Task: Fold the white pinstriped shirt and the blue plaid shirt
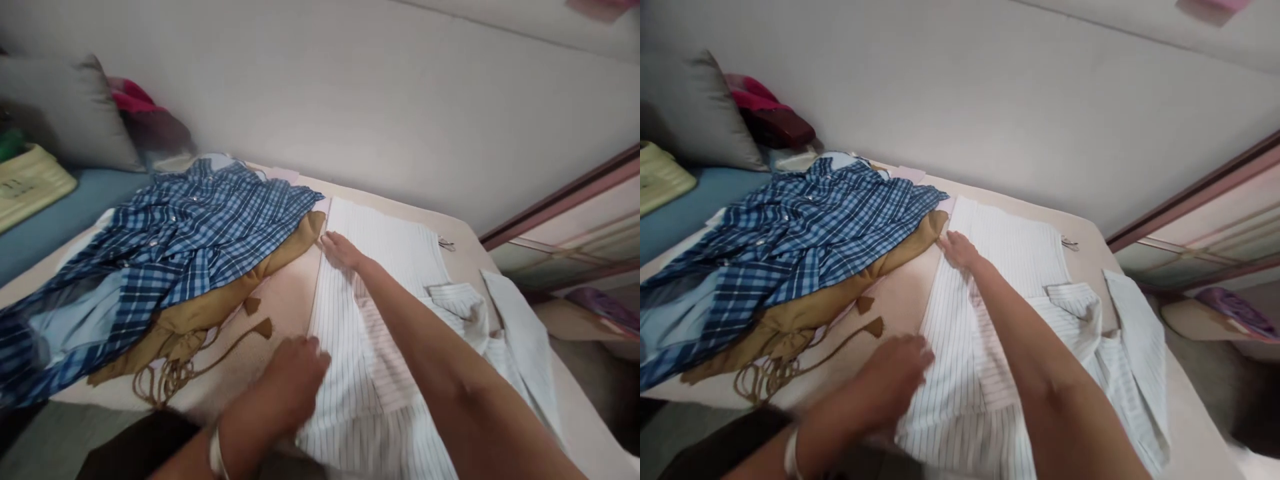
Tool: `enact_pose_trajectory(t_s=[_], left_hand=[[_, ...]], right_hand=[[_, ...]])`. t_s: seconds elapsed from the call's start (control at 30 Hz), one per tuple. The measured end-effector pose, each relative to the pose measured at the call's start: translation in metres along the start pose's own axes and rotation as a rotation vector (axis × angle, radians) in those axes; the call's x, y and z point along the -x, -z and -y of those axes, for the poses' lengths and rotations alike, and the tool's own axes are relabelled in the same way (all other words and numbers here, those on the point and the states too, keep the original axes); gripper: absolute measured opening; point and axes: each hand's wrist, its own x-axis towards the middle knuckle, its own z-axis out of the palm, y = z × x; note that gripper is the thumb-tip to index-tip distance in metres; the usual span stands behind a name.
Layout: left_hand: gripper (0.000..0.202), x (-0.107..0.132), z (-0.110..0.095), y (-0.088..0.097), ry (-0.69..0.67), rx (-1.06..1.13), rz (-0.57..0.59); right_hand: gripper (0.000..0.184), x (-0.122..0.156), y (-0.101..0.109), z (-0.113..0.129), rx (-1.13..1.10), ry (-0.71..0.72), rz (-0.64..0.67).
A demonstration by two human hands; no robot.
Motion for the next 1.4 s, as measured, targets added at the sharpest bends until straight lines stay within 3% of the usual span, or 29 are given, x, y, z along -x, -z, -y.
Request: enact_pose_trajectory(t_s=[0.07, 0.17, 0.27, 0.37, 0.5, 0.67, 0.73, 0.8, 0.87, 0.93, 1.03, 1.07, 1.13, 1.2, 1.23, 1.3, 1.37, 1.4], left_hand=[[0.026, 0.005, 0.019, 0.028, 0.041, 0.056, -0.062], [0.029, 0.008, 0.04, 0.054, 0.118, 0.004, -0.208], [0.025, 0.01, 0.041, 0.062, 0.204, -0.093, -0.228], [0.023, 0.012, 0.03, 0.057, 0.175, -0.096, -0.135], [0.022, 0.011, 0.021, 0.043, 0.065, -0.102, -0.078], [0.02, -0.001, 0.015, 0.033, 0.056, -0.108, -0.078], [0.021, -0.005, 0.008, 0.03, 0.048, -0.095, -0.085], [0.024, -0.009, -0.001, 0.025, 0.031, -0.087, -0.093], [0.027, -0.012, -0.012, 0.016, -0.005, -0.082, -0.098], [0.03, -0.016, -0.023, 0.002, -0.066, -0.075, -0.101], [0.024, -0.021, -0.039, -0.02, -0.189, -0.067, -0.103], [0.021, -0.022, -0.043, -0.026, -0.229, -0.069, -0.115], [0.015, -0.023, -0.05, -0.035, -0.289, -0.078, -0.147], [0.014, -0.023, -0.053, -0.039, -0.317, -0.091, -0.161], [0.016, -0.022, -0.054, -0.04, -0.324, -0.095, -0.161], [0.02, -0.02, -0.053, -0.041, -0.33, -0.093, -0.158], [0.025, -0.017, -0.051, -0.043, -0.33, -0.092, -0.158], [0.029, -0.016, -0.051, -0.045, -0.33, -0.096, -0.162]], right_hand=[[0.074, 0.049, 0.007, 0.004, -0.047, 0.064, 0.022], [0.072, 0.15, -0.012, 0.02, -0.063, 0.238, -0.015], [0.067, 0.237, -0.046, 0.04, 0.007, 0.342, 0.011], [0.068, 0.276, -0.069, 0.05, 0.069, 0.371, 0.056], [0.074, 0.28, -0.071, 0.057, 0.025, 0.37, 0.074], [0.092, 0.285, -0.063, 0.07, -0.044, 0.43, 0.113], [0.09, 0.285, -0.052, 0.068, -0.103, 0.465, 0.144], [0.074, 0.282, -0.034, 0.057, -0.217, 0.496, 0.194], [0.052, 0.276, -0.01, 0.036, -0.36, 0.433, 0.228], [0.035, 0.268, 0.016, 0.005, -0.465, 0.252, 0.169], [0.026, 0.25, 0.046, -0.056, -0.356, -0.16, -0.125], [0.026, 0.244, 0.053, -0.079, -0.246, -0.328, -0.244], [0.043, 0.232, 0.062, -0.124, -0.039, -0.648, -0.426], [0.062, 0.224, 0.066, -0.163, 0.013, -0.876, -0.514], [0.062, 0.221, 0.066, -0.179, -0.012, -0.939, -0.516], [0.042, 0.218, 0.066, -0.202, -0.101, -0.98, -0.485], [0.016, 0.216, 0.068, -0.214, -0.172, -0.943, -0.488], [0.014, 0.215, 0.071, -0.217, -0.192, -0.913, -0.521]])
